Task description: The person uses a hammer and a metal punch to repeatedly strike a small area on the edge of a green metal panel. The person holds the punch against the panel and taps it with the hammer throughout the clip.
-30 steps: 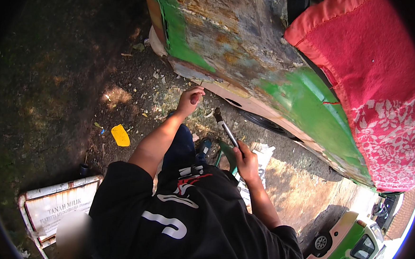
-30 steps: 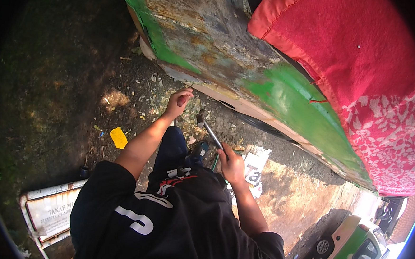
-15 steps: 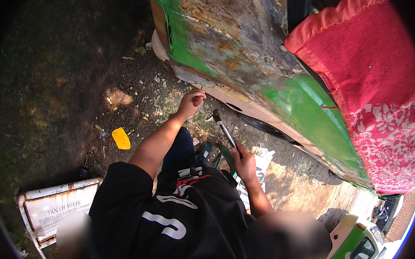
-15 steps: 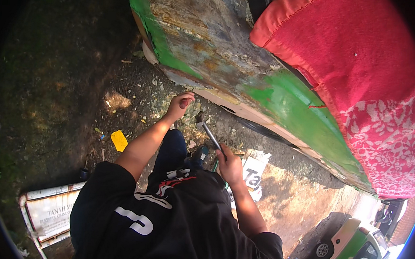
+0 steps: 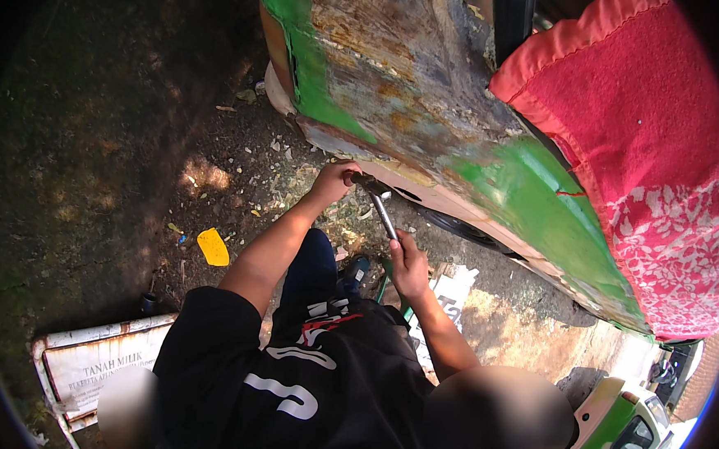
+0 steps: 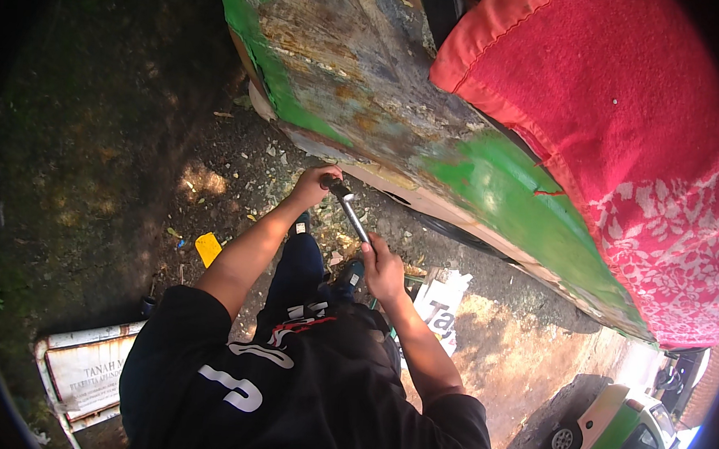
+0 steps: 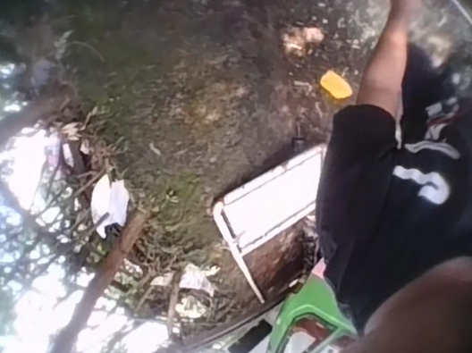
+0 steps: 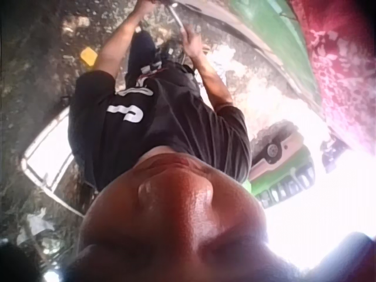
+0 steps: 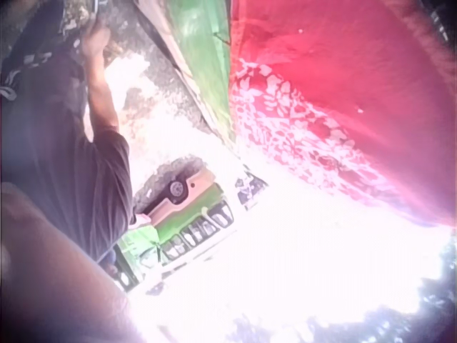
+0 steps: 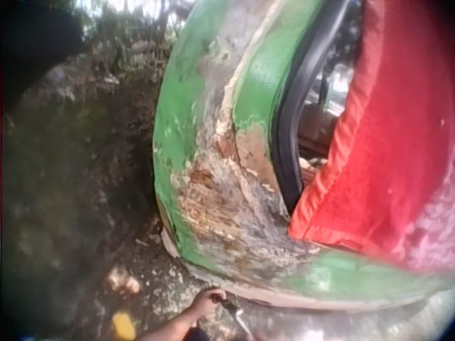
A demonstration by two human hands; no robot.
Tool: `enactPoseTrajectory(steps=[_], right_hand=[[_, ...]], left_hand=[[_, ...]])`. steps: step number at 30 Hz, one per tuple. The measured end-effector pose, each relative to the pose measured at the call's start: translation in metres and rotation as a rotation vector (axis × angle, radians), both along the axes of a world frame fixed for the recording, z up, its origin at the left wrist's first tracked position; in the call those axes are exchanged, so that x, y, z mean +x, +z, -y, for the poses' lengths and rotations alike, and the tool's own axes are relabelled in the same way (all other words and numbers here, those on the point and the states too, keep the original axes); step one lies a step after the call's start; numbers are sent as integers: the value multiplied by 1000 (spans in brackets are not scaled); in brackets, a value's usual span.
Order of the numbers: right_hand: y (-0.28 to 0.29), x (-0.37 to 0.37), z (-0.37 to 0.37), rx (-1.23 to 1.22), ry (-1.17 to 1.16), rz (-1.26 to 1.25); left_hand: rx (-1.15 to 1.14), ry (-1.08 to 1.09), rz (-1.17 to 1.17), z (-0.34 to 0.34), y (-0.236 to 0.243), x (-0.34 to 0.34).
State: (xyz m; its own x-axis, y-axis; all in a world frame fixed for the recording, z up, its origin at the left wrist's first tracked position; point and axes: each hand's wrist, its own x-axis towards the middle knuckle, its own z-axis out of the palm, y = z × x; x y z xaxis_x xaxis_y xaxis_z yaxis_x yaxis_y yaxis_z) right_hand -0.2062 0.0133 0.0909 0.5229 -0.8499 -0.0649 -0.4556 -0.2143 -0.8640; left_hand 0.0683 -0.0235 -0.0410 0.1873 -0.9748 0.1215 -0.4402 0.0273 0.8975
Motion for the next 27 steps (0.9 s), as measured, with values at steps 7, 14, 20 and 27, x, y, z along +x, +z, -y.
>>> enactPoseTrajectory(steps=[7,14,20,27], right_hand=[[-38,25,15,-294,-16,-168],[-41,20,15,-259,-56,-102],[-29,28,13,-262,-142,164],[-16,27,15,-158,-118,-31]], left_hand=[[100,0,46,7,9,6],[114,7,-41,25,13,7],[186,78,-15,29,-3,13],[201,58,23,35,-6,15]])
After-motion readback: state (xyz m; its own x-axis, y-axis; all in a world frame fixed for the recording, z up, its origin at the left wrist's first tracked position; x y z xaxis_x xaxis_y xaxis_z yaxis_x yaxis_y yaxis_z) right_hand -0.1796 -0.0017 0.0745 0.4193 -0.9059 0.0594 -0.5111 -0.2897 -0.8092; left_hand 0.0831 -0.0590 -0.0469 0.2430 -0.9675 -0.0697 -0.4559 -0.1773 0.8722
